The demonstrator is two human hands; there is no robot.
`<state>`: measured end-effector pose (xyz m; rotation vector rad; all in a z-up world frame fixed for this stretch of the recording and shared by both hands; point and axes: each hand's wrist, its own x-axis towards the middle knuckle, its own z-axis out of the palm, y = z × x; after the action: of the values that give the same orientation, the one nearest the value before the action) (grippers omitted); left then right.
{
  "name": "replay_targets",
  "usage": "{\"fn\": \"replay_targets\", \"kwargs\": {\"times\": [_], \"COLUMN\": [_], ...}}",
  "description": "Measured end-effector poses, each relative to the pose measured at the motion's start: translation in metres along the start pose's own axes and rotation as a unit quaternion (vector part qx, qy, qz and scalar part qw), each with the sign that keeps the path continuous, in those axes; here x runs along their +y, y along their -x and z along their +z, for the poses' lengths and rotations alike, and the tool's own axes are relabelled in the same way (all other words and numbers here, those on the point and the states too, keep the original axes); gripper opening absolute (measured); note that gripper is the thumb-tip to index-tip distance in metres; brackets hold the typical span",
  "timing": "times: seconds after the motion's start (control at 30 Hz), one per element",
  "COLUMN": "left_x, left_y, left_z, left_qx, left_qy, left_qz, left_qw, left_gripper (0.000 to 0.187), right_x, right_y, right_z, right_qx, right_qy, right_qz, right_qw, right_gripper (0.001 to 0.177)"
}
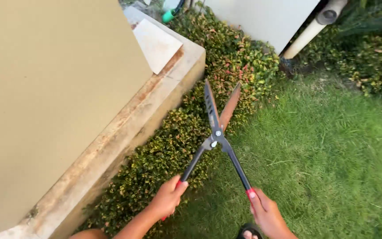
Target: Trimming a hedge/bush using large garden shears in a garden area.
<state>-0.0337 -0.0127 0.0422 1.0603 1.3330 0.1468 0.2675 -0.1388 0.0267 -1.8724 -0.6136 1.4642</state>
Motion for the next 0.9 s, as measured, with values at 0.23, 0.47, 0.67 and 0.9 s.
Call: {"fn": "replay_targets", "kwargs": {"times": [0.23,0.47,0.67,0.9], "left_x": [-0.017,-0.006,-0.008,0.012], "left_y": [0.003,0.009,0.033,0.050], "left_z": [-0.020,0.069,0.041,0.059], "left_qx": [0.032,0.105,0.069,0.002], "left_qy": [-0.008,0.014,0.016,-0.181], "left_qz": [0.034,-0.023,0.057,0.104], "left_qw": [0.999,0.994,0.996,0.978], "left_gripper": [0.026,0.030,0.027,0.045], "right_x": [-0.004,-0.008,0.043,0.074], "right_y": [-0.014,-0.001,0.024,0.052], "right_z": [0.003,0.064,0.007,-0.084], "right_qx": [-0.027,0.003,-0.015,0.075], "right_qy": [0.132,0.136,-0.024,0.047], "right_qz": [-0.062,0.002,0.059,0.058], "right_qw": [0.989,0.991,0.998,0.994], "right_gripper": [0.039,0.035,0.037,0.045]}}
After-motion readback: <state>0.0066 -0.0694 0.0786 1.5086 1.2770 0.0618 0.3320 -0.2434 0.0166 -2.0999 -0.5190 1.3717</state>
